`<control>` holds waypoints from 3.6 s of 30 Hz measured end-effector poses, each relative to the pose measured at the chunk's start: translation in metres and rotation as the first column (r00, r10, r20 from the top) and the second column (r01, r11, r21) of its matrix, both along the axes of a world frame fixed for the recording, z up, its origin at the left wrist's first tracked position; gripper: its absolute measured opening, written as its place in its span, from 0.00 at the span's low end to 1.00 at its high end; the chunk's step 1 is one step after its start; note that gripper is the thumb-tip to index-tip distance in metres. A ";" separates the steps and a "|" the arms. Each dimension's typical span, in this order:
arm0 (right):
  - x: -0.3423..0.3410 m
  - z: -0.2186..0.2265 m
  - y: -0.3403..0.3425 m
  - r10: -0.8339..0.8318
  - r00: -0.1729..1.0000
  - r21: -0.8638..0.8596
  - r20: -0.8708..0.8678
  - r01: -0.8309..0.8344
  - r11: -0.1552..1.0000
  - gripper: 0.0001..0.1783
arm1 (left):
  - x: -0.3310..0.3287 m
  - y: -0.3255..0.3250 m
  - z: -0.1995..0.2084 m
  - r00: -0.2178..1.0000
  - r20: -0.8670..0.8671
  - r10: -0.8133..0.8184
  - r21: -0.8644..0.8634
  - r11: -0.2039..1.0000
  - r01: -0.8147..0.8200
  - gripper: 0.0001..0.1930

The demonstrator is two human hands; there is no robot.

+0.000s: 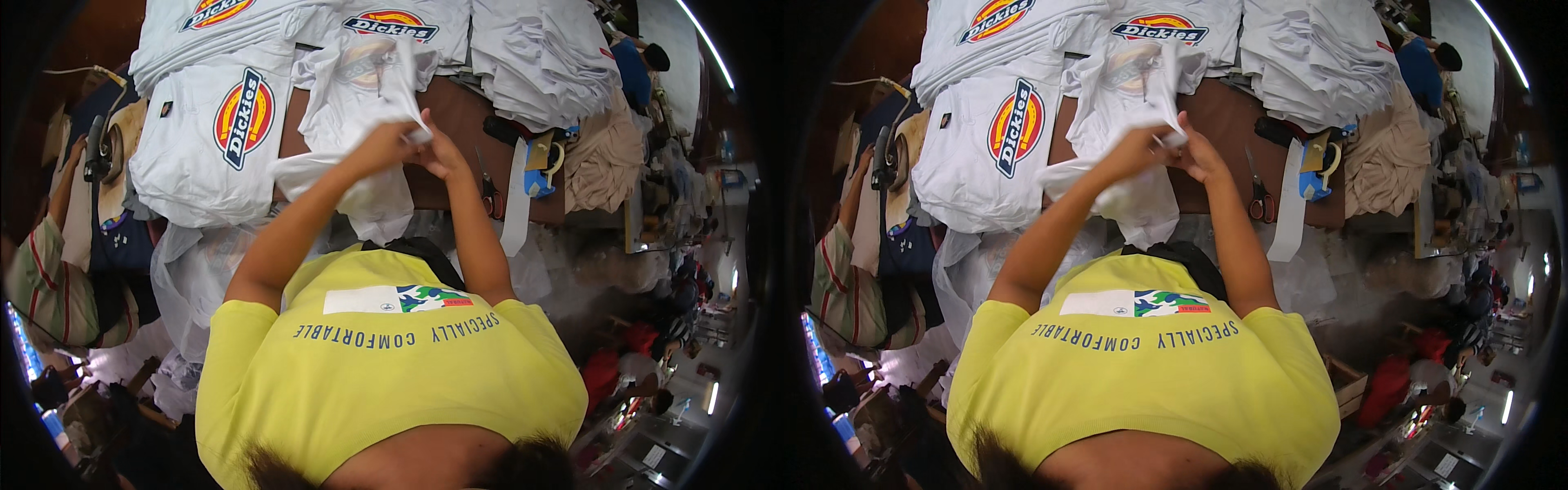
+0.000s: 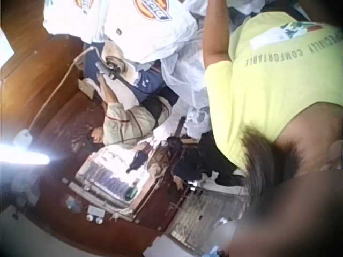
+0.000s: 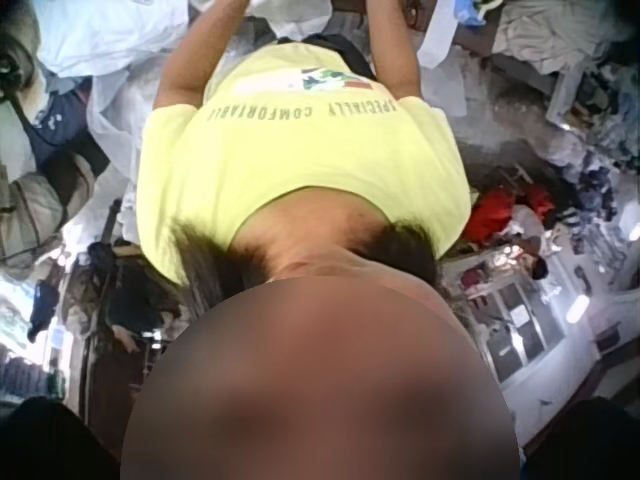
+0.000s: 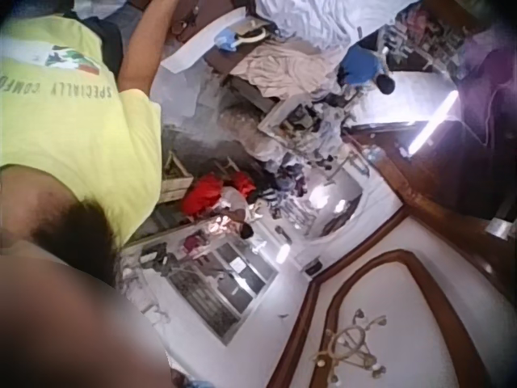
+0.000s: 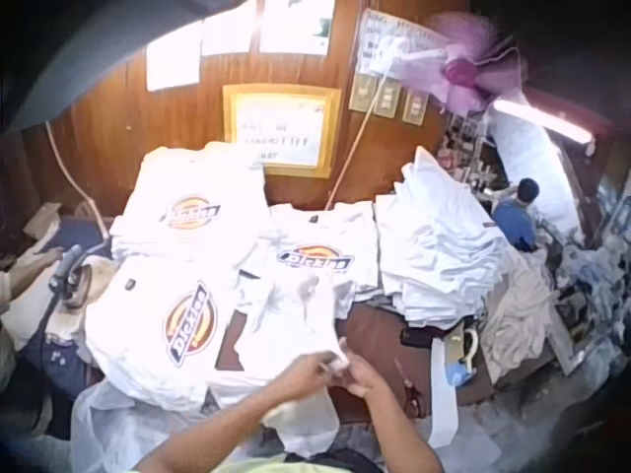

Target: The person picks up white t-shirts from a pile, smooths them on a table, trims loose threads using shears, and folds them one at a time into a stacked arrangement.

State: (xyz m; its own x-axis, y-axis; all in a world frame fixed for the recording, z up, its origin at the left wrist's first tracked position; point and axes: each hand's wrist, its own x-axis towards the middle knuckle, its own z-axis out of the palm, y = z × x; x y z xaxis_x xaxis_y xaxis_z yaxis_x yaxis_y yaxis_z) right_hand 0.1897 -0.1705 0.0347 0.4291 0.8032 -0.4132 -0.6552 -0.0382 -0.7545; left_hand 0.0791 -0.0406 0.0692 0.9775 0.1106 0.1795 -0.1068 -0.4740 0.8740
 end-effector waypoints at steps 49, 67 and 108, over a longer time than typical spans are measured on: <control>0.147 0.287 -0.129 -0.499 0.609 0.482 0.617 0.208 0.851 0.21 | -0.091 0.325 0.256 0.884 0.357 0.303 -0.628 0.778 -0.013 0.21; 0.132 0.284 -0.134 -0.345 0.502 0.273 0.793 0.214 0.938 0.26 | -0.100 0.233 0.271 0.900 0.403 0.168 -0.008 0.984 -0.180 0.27; -0.068 0.206 -0.198 0.296 -0.294 -0.152 0.909 0.428 0.891 0.32 | 0.058 -0.067 0.252 0.351 0.935 -0.044 0.180 0.913 -0.366 0.08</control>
State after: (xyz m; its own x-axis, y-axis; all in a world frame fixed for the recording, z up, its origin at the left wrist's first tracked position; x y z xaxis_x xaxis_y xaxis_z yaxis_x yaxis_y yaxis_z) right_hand 0.1212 -0.3688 0.2406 0.5708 0.7004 0.4285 0.8211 -0.4879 -0.2962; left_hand 0.1372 -0.1073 0.3211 0.1476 -0.0143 0.9889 -0.6175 -0.7824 0.0809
